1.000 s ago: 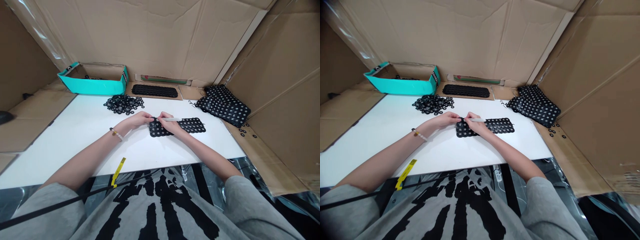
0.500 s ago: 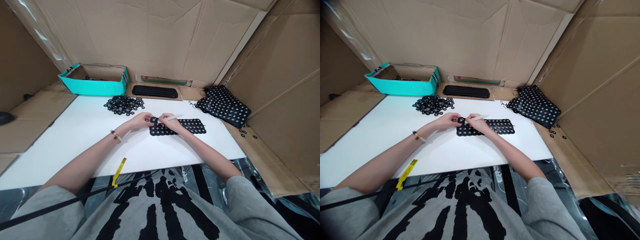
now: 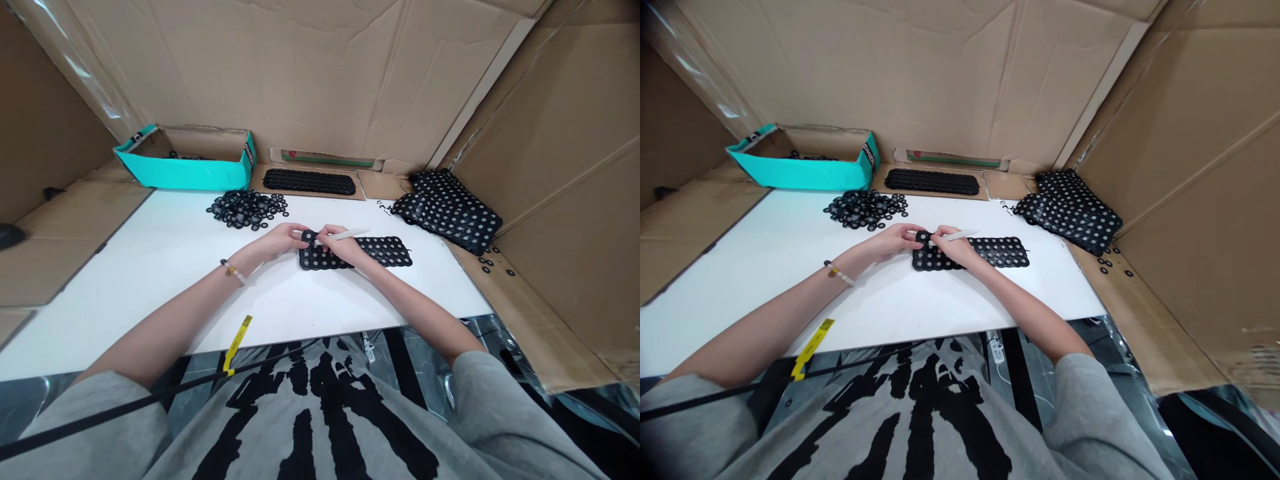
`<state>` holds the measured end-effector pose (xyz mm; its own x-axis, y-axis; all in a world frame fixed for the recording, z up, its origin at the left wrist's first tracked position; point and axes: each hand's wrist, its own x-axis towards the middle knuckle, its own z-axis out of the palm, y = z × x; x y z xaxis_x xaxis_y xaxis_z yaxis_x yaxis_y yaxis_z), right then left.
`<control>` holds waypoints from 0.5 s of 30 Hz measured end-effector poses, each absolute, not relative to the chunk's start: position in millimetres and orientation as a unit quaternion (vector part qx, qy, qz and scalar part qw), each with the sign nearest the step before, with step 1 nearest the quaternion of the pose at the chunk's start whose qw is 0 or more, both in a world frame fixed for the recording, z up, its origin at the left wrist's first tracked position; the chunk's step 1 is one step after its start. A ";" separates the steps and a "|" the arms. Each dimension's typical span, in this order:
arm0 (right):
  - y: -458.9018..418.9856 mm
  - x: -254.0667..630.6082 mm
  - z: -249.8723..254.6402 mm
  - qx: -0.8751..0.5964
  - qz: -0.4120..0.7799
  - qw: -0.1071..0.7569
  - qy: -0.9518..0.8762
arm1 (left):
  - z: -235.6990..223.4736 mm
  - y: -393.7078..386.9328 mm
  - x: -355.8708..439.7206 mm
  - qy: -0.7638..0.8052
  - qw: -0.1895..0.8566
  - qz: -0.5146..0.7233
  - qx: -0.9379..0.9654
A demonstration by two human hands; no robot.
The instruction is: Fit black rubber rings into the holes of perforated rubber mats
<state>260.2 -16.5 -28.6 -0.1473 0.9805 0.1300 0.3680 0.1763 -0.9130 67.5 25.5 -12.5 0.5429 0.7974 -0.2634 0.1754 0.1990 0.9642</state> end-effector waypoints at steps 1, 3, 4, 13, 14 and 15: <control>-15.3 260.9 -30.0 -0.517 0.391 0.402 -0.646 | -12.6 25.7 67.2 0.415 0.651 0.237 0.590; -13.9 261.7 -31.8 -0.522 0.398 0.402 -0.638 | -13.4 26.0 66.8 0.415 0.647 0.236 0.595; -14.0 261.8 -32.0 -0.525 0.397 0.401 -0.637 | -14.1 26.1 66.8 0.415 0.645 0.236 0.597; -22.2 249.0 -29.0 -0.530 0.270 0.411 -0.690 | -18.8 30.5 64.6 0.408 0.680 0.288 0.536; -21.9 247.4 -29.4 -0.535 0.257 0.407 -0.695 | -18.8 31.4 63.6 0.409 0.678 0.285 0.539; -21.4 246.3 -29.8 -0.538 0.247 0.402 -0.698 | -18.5 32.2 62.6 0.409 0.675 0.280 0.546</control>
<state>246.3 -21.4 -29.8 -0.0974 0.9504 0.2954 0.5524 0.2985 -0.7783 62.6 32.2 -18.5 0.5083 0.8248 -0.2476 0.0690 0.2476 0.9664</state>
